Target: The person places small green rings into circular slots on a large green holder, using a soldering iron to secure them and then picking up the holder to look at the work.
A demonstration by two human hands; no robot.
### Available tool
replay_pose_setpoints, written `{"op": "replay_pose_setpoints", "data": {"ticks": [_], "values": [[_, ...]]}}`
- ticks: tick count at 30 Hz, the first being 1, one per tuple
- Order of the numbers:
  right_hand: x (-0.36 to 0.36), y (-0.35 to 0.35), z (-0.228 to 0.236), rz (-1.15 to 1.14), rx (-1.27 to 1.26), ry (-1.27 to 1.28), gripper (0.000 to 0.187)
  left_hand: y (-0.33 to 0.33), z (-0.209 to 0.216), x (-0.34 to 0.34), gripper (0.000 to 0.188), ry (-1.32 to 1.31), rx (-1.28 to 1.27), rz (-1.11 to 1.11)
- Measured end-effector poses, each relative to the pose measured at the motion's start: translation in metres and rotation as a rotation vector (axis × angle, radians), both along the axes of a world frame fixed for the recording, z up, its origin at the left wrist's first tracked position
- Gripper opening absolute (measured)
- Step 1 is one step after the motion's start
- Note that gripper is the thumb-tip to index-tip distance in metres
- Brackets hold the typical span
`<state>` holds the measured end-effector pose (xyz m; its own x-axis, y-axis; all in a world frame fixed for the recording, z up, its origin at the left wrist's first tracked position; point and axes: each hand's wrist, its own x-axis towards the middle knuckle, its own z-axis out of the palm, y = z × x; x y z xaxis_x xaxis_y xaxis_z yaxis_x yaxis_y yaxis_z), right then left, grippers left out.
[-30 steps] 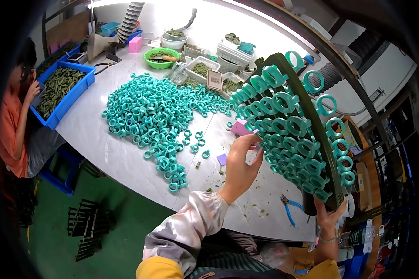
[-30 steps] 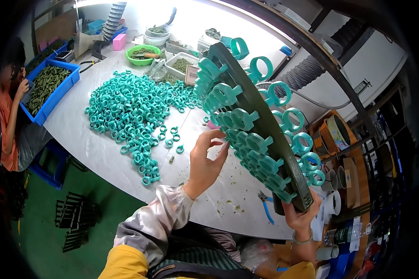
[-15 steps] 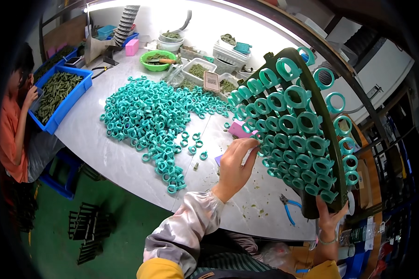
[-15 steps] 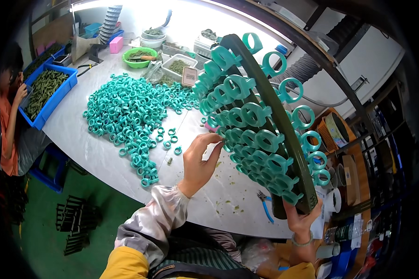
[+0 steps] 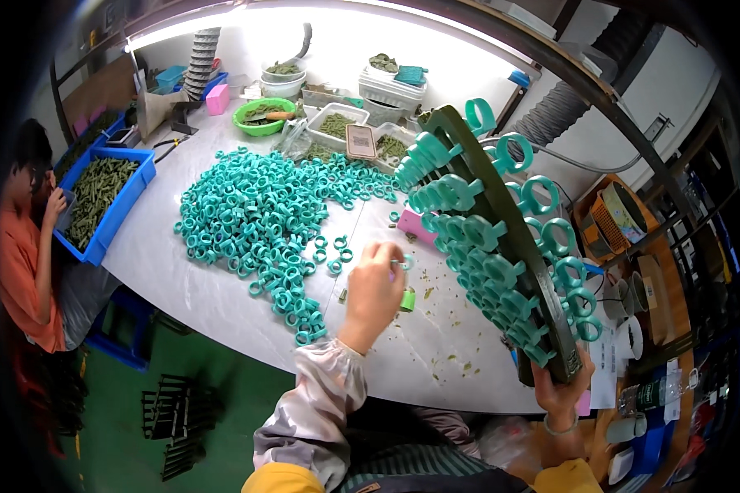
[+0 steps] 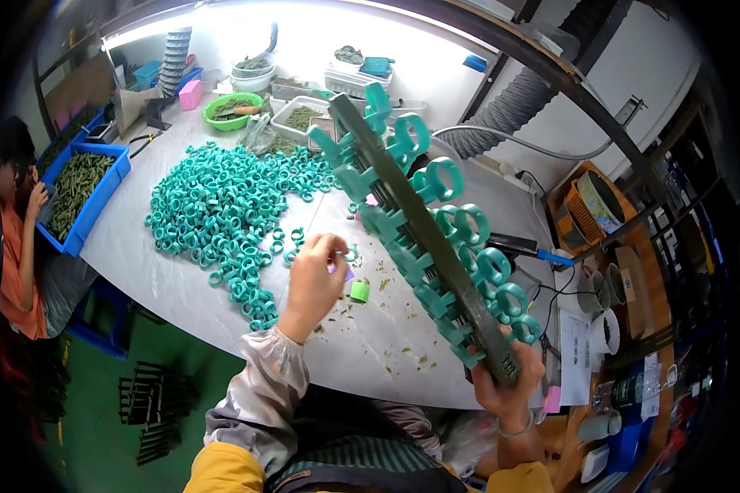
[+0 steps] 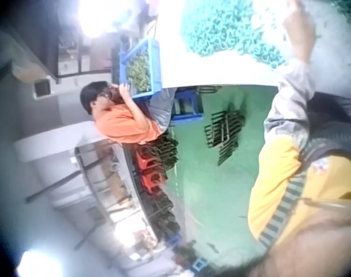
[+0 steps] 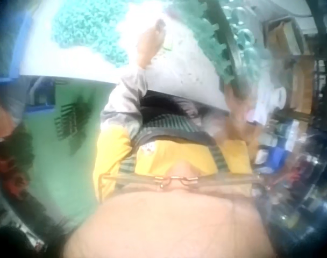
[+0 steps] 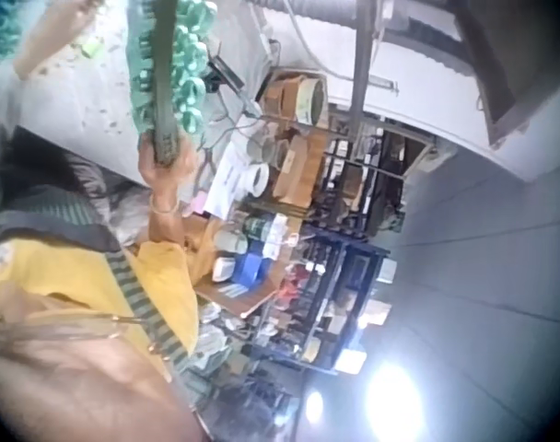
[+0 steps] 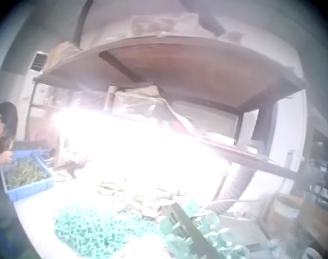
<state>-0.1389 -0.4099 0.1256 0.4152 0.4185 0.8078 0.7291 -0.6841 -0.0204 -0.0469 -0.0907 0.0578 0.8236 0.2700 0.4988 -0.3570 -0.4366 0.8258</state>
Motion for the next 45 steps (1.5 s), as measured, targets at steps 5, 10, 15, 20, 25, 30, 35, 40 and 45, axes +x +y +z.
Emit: {"op": "replay_pose_setpoints", "data": {"ticks": [5,10,15,20,25,30,35,40,45], "values": [[0.002,-0.005,-0.014,-0.072,0.309,0.229,0.061,0.015,-0.008,-0.019,0.047,0.233,0.11,-0.102],[-0.001,0.034,0.004,0.117,1.347,0.736,0.042,-0.035,0.003,-0.068,0.052,0.709,-1.116,-1.01],[-0.011,0.031,-0.015,0.129,1.596,0.768,0.045,-0.097,0.009,-0.089,0.04,0.623,-1.522,-0.955],[-0.03,0.016,-0.032,0.154,1.657,0.831,0.039,-0.126,0.014,-0.103,0.032,0.756,-1.482,-0.86],[-0.077,-0.029,0.004,-0.113,0.816,1.342,0.025,-0.118,-0.007,-0.085,0.034,0.686,-1.388,-0.908],[-0.109,-0.089,0.111,-0.198,0.696,0.588,0.015,-0.09,-0.009,-0.077,0.03,0.608,-1.206,-0.894],[-0.032,-0.123,0.188,-0.348,0.141,0.419,0.017,-0.098,-0.013,-0.088,0.029,0.731,-1.054,-0.879],[-0.027,-0.152,0.192,-0.261,-0.094,0.907,0.022,-0.119,-0.015,-0.095,0.027,0.828,-0.981,-0.979],[-0.106,-0.171,0.2,-0.357,-0.134,0.84,0.023,-0.147,-0.006,-0.085,0.029,0.972,-0.913,-1.16]]}}
